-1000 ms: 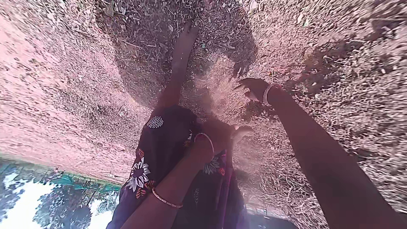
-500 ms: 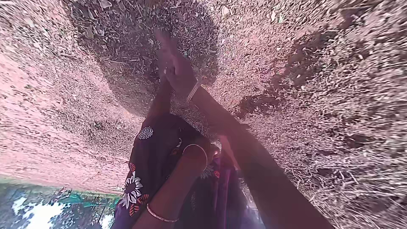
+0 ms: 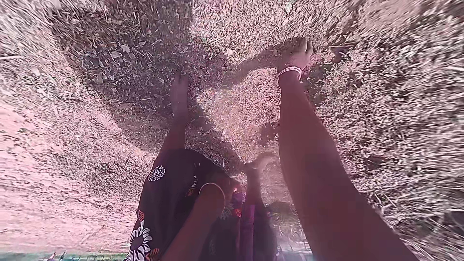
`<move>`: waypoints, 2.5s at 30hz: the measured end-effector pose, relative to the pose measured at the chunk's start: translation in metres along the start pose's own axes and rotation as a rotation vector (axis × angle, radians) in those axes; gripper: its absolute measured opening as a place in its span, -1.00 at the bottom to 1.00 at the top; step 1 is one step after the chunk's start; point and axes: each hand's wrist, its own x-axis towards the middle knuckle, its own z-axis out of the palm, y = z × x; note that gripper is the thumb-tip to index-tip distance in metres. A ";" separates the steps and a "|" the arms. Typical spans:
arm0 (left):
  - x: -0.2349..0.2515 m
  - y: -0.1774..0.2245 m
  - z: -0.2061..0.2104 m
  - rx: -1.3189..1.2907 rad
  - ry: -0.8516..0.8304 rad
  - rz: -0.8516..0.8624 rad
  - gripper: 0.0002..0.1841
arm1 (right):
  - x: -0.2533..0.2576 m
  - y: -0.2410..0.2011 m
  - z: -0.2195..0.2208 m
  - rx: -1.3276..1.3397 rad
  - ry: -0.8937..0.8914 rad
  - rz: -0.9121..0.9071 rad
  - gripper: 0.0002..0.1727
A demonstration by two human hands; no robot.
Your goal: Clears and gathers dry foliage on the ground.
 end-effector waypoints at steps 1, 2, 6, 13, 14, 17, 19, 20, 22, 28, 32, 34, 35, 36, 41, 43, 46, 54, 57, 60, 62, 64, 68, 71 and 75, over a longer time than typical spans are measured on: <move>0.003 -0.002 0.001 0.004 0.012 0.002 -0.52 | 0.002 -0.009 0.012 0.096 -0.048 -0.043 -0.02; 0.003 -0.001 0.000 0.009 -0.002 0.003 -0.52 | -0.001 -0.020 0.027 0.246 -0.113 -0.133 -0.02; -0.011 0.009 -0.011 0.027 -0.047 0.020 -0.51 | -0.079 -0.074 0.030 0.385 -0.515 -0.649 0.13; -0.019 0.012 -0.018 0.027 -0.025 0.066 -0.50 | -0.088 -0.034 0.004 0.475 -0.206 -0.179 -0.02; -0.020 0.013 -0.019 0.026 -0.031 0.070 -0.51 | -0.065 -0.027 0.004 0.385 -0.129 0.043 -0.06; -0.026 0.017 -0.023 0.037 -0.063 0.067 -0.51 | -0.017 -0.027 0.011 0.172 -0.117 0.308 -0.26; -0.030 0.018 -0.027 0.048 -0.088 0.057 -0.49 | -0.017 -0.035 0.026 0.329 -0.114 0.163 -0.25; -0.030 0.018 -0.025 0.039 -0.089 0.060 -0.49 | -0.020 -0.033 0.035 0.409 -0.159 0.024 -0.23; -0.028 0.016 -0.025 0.038 -0.089 0.071 -0.49 | -0.033 -0.026 0.036 0.513 -0.313 -0.193 -0.43; -0.023 0.013 -0.020 0.004 -0.064 0.079 -0.52 | -0.039 -0.004 0.005 0.247 -0.151 -0.016 -0.37; -0.026 0.010 -0.022 0.010 -0.059 0.082 -0.53 | 0.003 -0.020 0.013 0.227 -0.132 -0.007 -0.32; -0.028 0.007 -0.023 0.032 -0.051 0.098 -0.51 | 0.006 -0.025 0.017 0.210 -0.227 -0.136 -0.37; -0.031 0.006 -0.025 0.046 -0.054 0.112 -0.50 | 0.003 -0.023 0.013 0.188 -0.276 -0.207 -0.44; -0.035 0.006 -0.028 0.055 -0.065 0.124 -0.49 | -0.002 -0.021 0.007 0.157 -0.317 -0.232 -0.51; -0.055 0.000 -0.044 0.056 -0.071 0.136 -0.46 | -0.015 -0.021 0.014 0.089 -0.188 0.066 -0.24; -0.064 -0.006 -0.051 0.038 -0.062 0.149 -0.46 | -0.016 -0.029 0.025 0.207 -0.231 0.050 -0.07; -0.075 -0.016 -0.058 0.033 -0.041 0.173 -0.49 | -0.027 -0.043 0.042 0.582 -0.251 0.020 -0.19; -0.114 -0.021 -0.081 -0.037 -0.051 0.211 -0.50 | -0.078 0.001 0.009 0.656 -0.104 0.269 -0.60; -0.114 -0.025 -0.081 -0.006 -0.032 0.195 -0.50 | -0.095 0.012 -0.011 0.737 -0.159 0.360 -0.62; -0.108 -0.017 -0.070 0.015 -0.028 0.174 -0.52 | -0.103 0.010 -0.013 0.625 -0.265 0.314 -0.58; -0.097 -0.016 -0.060 0.010 -0.020 0.211 -0.51 | -0.098 -0.004 -0.004 0.570 -0.302 0.207 -0.65; -0.076 -0.034 -0.026 0.075 0.222 0.384 -0.43 | -0.094 -0.022 0.016 0.595 -0.329 0.133 -0.69; -0.076 -0.026 -0.041 0.046 0.050 0.202 -0.39 | -0.078 -0.062 0.060 0.574 -0.331 -0.067 -0.53; -0.086 -0.018 -0.049 -0.114 0.104 0.226 -0.47 | -0.072 -0.081 0.063 0.338 -0.345 -0.177 -0.52; -0.061 0.002 -0.010 -0.287 0.176 0.395 -0.48 | -0.072 -0.038 0.039 0.539 -0.344 -0.070 -0.66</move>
